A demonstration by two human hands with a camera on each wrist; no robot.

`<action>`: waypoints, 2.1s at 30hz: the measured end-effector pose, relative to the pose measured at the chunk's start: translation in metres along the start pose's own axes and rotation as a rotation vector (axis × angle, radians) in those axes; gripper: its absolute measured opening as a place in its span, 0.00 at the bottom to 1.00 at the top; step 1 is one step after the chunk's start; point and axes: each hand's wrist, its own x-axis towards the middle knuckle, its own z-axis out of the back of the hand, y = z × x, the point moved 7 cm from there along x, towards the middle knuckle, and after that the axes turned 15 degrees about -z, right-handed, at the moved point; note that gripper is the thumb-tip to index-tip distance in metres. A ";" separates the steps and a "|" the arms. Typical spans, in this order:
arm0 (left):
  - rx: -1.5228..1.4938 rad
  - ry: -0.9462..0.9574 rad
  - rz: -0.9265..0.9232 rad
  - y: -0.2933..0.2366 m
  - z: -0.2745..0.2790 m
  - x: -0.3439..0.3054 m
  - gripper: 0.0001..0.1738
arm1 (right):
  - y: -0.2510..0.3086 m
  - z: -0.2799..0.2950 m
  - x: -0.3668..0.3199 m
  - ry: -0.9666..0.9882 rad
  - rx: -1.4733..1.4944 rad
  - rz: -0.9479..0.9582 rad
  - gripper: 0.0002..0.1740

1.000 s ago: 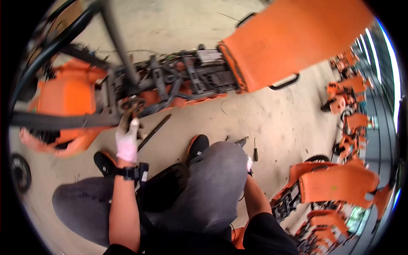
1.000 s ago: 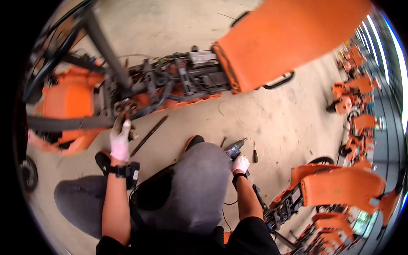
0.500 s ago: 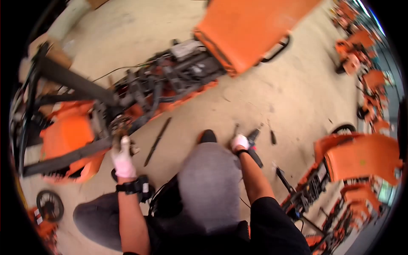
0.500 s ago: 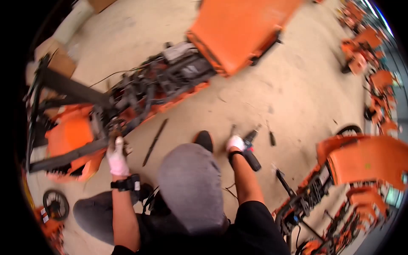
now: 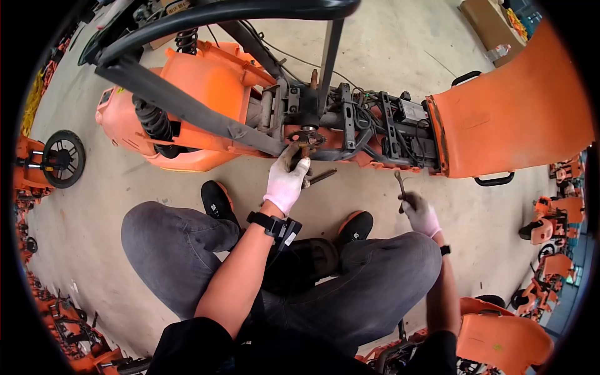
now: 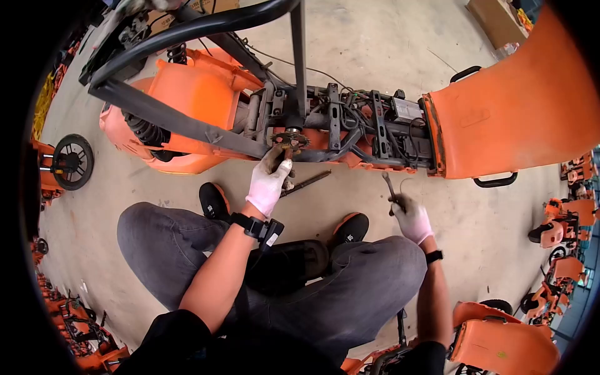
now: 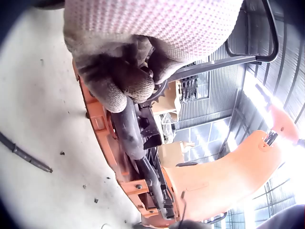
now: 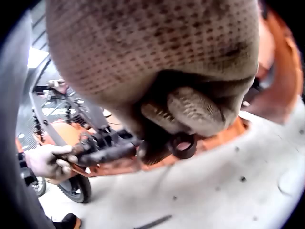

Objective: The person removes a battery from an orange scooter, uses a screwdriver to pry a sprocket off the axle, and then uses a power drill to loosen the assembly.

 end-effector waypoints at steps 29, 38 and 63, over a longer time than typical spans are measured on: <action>0.029 -0.014 0.045 -0.002 0.005 -0.001 0.27 | 0.223 -0.091 -0.002 0.682 -0.028 -0.082 0.19; 0.033 -0.023 0.023 0.000 0.006 0.000 0.27 | 0.235 -0.093 -0.001 0.706 -0.006 -0.129 0.21; 0.062 0.039 0.015 0.007 0.004 0.001 0.27 | 0.192 -0.125 0.056 0.140 -0.747 0.212 0.19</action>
